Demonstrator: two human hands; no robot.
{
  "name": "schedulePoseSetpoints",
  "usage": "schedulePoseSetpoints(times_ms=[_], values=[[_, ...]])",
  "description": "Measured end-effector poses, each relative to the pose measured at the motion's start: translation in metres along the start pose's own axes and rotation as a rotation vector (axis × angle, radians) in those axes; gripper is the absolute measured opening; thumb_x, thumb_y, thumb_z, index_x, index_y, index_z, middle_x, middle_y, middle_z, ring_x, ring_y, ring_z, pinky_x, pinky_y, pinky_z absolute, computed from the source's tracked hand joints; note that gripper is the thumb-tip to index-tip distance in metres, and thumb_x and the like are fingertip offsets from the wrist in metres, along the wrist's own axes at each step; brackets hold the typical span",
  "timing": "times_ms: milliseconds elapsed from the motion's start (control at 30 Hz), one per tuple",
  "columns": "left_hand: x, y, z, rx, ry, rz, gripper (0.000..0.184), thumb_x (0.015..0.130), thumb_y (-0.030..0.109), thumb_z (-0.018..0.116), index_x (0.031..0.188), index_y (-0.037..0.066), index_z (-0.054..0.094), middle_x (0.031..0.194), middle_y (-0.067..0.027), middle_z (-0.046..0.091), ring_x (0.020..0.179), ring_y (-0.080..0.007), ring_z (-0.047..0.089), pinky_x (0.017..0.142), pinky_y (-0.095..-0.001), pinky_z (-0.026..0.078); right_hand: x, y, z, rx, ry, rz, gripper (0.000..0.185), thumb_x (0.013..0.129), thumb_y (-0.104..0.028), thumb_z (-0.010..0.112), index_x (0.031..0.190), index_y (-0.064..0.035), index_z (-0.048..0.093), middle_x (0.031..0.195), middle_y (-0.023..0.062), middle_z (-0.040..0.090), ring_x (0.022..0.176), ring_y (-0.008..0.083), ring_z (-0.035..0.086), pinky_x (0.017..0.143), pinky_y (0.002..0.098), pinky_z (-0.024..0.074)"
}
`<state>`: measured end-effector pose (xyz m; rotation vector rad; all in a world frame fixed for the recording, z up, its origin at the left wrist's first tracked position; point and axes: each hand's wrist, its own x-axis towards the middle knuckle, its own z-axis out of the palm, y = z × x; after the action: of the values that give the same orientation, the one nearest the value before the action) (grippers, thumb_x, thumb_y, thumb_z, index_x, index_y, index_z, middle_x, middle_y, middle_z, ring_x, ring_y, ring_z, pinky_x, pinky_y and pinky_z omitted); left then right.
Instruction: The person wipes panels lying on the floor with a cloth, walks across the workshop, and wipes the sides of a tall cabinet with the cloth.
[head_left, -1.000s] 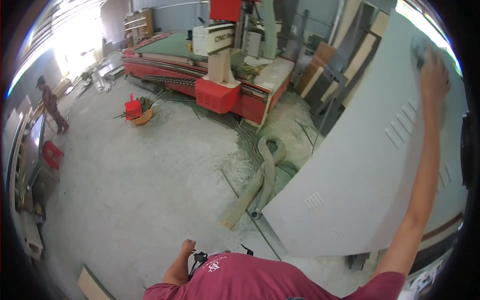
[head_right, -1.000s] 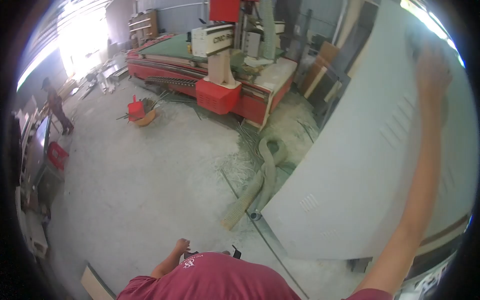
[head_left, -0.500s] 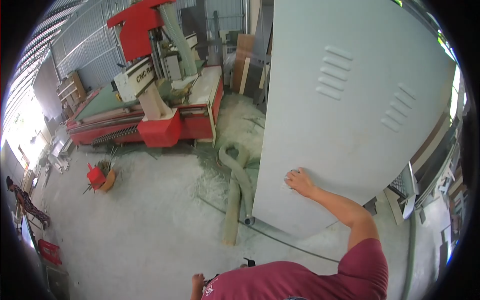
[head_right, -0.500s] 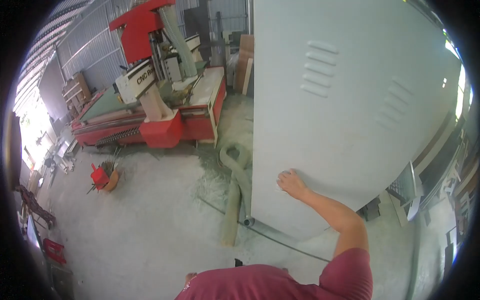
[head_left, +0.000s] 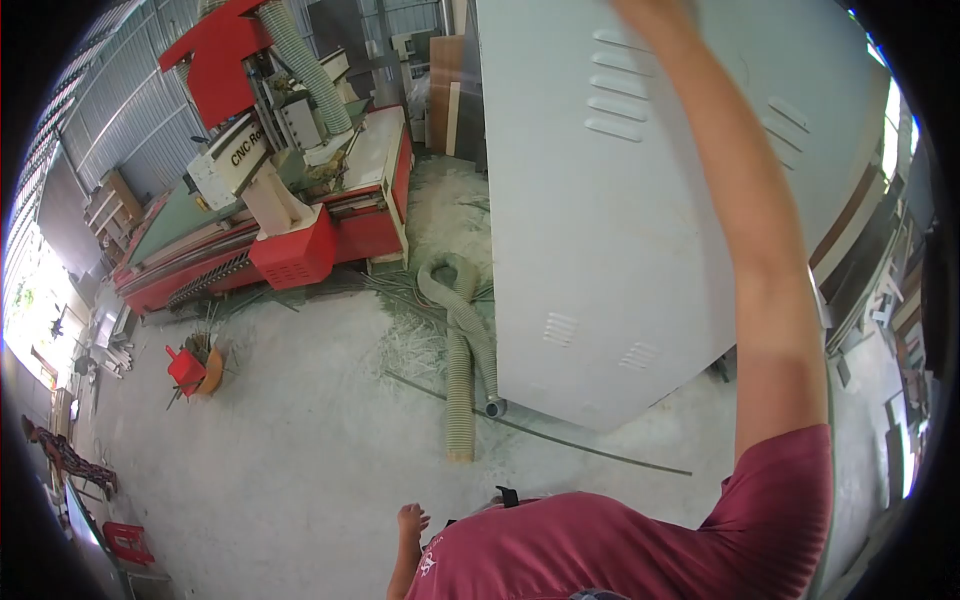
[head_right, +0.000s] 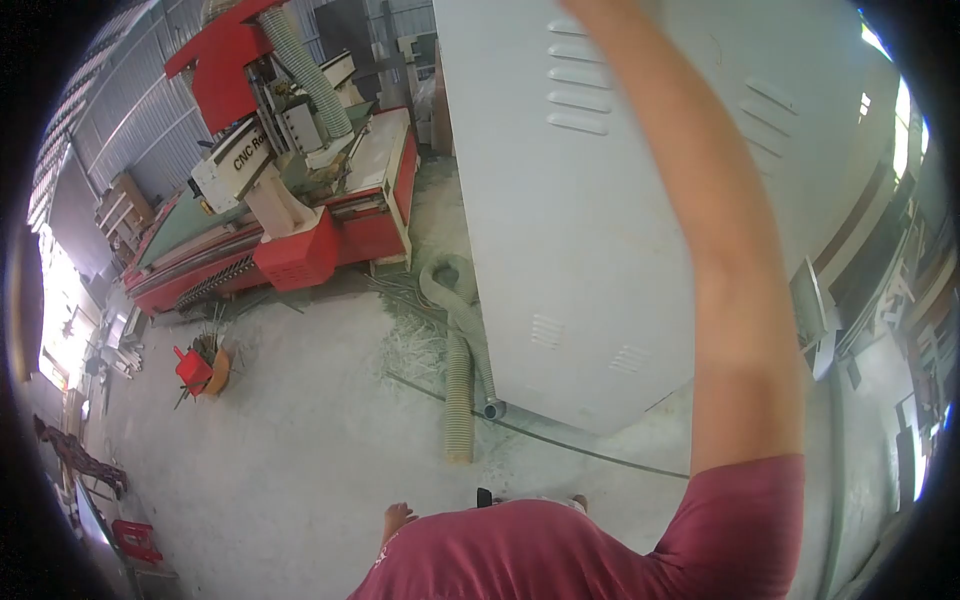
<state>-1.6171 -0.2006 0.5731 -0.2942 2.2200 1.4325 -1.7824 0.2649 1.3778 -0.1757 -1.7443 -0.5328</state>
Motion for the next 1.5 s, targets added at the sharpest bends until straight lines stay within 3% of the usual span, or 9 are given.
schedulePoseSetpoints(times_ms=[100,200,233,467,867,1067,1133,1233,1500], values=[[-0.008,0.039,0.013,-0.395,0.073,-0.316,0.023,0.080,0.020,0.052,0.094,0.002,0.053,0.081,-0.0105,0.057,0.063,-0.0226,0.061,0.047,-0.0311,0.048,-0.109,-0.026,0.078,-0.051,0.075,-0.430,0.010,0.075,-0.016,0.051,0.082,-0.0093,0.054,0.085,0.0061,0.058,0.082,0.0222,0.055,0.074,0.0509,0.0381],[0.009,-0.019,0.018,1.035,0.011,0.610,0.029,0.071,0.034,0.061,0.080,0.007,0.057,0.078,-0.0094,0.058,0.074,-0.0257,0.058,0.062,-0.0392,0.048,-0.278,-0.060,0.106,0.250,-0.555,-0.724,0.018,0.078,-0.017,0.047,0.093,-0.0103,0.054,0.094,0.0059,0.056,0.098,0.0219,0.051,0.097,0.0540,0.0243],[0.011,-0.031,0.024,0.923,0.080,0.705,0.034,0.068,0.041,0.061,0.078,0.009,0.057,0.073,-0.0093,0.057,0.076,-0.0282,0.056,0.063,-0.0421,0.045,-0.288,-0.059,0.087,0.247,-0.713,-0.818,0.018,0.077,-0.016,0.048,0.093,-0.0133,0.055,0.090,0.0050,0.055,0.092,0.0209,0.053,0.093,0.0517,0.0294],[0.071,0.019,0.012,0.965,0.100,0.786,0.035,0.066,0.036,0.064,0.086,0.007,0.055,0.077,-0.0097,0.058,0.078,-0.0285,0.056,0.066,-0.0413,0.045,-0.058,0.000,0.046,0.042,0.160,-0.341,0.032,0.076,-0.011,0.049,0.107,-0.0169,0.053,0.090,0.0038,0.055,0.081,0.0180,0.056,0.076,0.0403,0.0352],[0.053,-0.031,0.013,0.942,-0.006,0.602,0.048,0.061,0.025,0.071,0.101,0.004,0.053,0.085,-0.0106,0.061,0.082,-0.0291,0.057,0.070,-0.0397,0.046,-0.078,0.244,-0.084,-0.535,0.447,0.731,0.046,0.074,-0.027,0.059,0.116,-0.0139,0.047,0.106,0.0075,0.056,0.100,0.0245,0.052,0.078,0.0429,0.0429],[0.040,-0.075,0.020,0.935,-0.028,0.500,0.055,0.060,0.021,0.074,0.107,0.003,0.052,0.089,-0.0110,0.062,0.083,-0.0293,0.057,0.072,-0.0390,0.046,-0.067,0.083,-0.003,-0.312,0.129,0.314,0.051,0.069,-0.024,0.062,0.118,-0.0201,0.045,0.106,0.0028,0.054,0.099,0.0197,0.051,0.074,0.0420,0.0405],[0.029,-0.083,0.024,-0.264,-0.074,-0.106,0.029,0.083,0.026,0.055,0.102,0.004,0.049,0.081,-0.0065,0.056,0.072,-0.0185,0.055,0.059,-0.0344,0.051,-0.072,0.051,0.016,-0.150,0.127,0.073,0.046,0.070,-0.015,0.060,0.113,-0.0222,0.048,0.101,0.0009,0.053,0.096,0.0178,0.051,0.075,0.0401,0.0365],[0.005,-0.097,0.024,-0.266,-0.043,-0.267,0.024,0.082,0.026,0.054,0.082,0.002,0.052,0.069,-0.0076,0.052,0.054,-0.0195,0.050,0.041,-0.0352,0.043,-0.089,0.064,0.004,-0.101,0.034,-0.060,0.043,0.070,-0.010,0.059,0.110,-0.0220,0.049,0.101,0.0009,0.053,0.094,0.0166,0.052,0.073,0.0384,0.0347],[0.000,-0.075,0.045,0.422,-0.105,0.110,0.030,0.074,0.035,0.058,0.080,0.005,0.054,0.069,-0.0079,0.054,0.062,-0.0234,0.052,0.050,-0.0382,0.044,-0.168,0.230,-0.124,-0.304,-0.041,0.203,0.048,0.067,-0.006,0.062,0.111,-0.0183,0.049,0.106,0.0012,0.052,0.101,0.0189,0.048,0.084,0.0390,0.0317]])
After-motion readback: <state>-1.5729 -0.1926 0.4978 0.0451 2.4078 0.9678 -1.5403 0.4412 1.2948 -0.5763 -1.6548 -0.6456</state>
